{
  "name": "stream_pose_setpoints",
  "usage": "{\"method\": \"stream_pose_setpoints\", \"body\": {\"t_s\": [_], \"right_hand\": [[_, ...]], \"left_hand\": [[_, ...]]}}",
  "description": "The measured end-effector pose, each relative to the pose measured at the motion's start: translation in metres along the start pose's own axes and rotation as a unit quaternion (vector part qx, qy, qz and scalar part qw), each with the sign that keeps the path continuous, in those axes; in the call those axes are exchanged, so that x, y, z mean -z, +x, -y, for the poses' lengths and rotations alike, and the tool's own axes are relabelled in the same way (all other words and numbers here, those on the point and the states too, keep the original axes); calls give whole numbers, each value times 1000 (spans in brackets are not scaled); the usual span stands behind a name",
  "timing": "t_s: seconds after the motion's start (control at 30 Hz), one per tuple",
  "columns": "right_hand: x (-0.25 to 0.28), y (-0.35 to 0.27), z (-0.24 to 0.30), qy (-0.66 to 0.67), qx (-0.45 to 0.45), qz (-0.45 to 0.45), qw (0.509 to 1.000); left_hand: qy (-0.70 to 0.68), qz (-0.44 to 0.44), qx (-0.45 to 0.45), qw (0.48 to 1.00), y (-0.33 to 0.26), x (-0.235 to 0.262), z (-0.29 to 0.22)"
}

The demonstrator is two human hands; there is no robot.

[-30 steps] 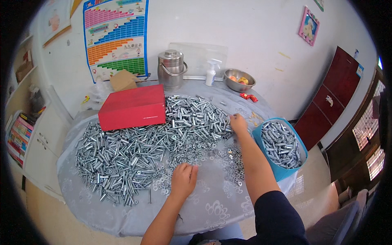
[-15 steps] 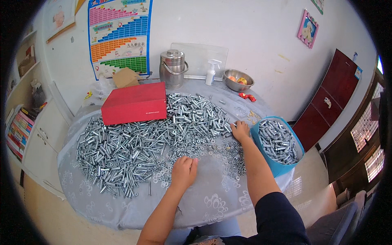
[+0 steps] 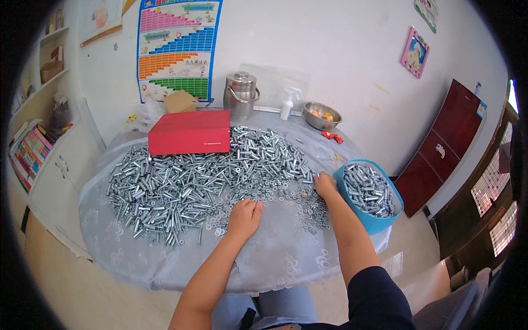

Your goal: The person sits at a table covered with a large pile of metal bolts, nuts, and washers. They repeatedly pick up a bolt and a washer, thread the washer onto the bolt, and place the assembled unit into a blue container on the right. The person occasionally moves a red box on the table to access more parts.

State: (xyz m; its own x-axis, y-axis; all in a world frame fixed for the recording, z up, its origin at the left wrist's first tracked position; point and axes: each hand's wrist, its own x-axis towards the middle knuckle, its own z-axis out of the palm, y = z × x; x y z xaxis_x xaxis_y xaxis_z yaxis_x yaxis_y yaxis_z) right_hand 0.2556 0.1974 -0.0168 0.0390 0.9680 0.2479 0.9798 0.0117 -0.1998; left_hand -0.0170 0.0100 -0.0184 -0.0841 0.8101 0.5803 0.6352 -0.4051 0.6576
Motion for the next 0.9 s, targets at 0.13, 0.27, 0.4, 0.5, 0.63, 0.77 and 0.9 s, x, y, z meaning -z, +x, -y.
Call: {"method": "stream_pose_setpoints", "body": {"t_s": [0.13,0.27,0.4,0.5,0.63,0.77,0.9], "right_hand": [[11,-5,6,5,45,-52,998],[15,-4,22,239,84,-102,962],[15,-35,69,585,34,34,810],[40,-93,107,731,15,126,671],[25,-105,108,697,39,189,691],[29,-103,99,712,-50,287,639],[28,-101,91,721,-76,361,586]], "left_hand": [[15,-8,-13,1000,-1,-1,1],[68,-19,-18,997,1,8,-4],[115,-96,-30,988,7,16,-2],[126,-209,-24,969,16,28,13],[231,-203,48,950,19,49,38],[412,-129,51,900,13,37,51],[467,-15,106,878,30,32,48]]}}
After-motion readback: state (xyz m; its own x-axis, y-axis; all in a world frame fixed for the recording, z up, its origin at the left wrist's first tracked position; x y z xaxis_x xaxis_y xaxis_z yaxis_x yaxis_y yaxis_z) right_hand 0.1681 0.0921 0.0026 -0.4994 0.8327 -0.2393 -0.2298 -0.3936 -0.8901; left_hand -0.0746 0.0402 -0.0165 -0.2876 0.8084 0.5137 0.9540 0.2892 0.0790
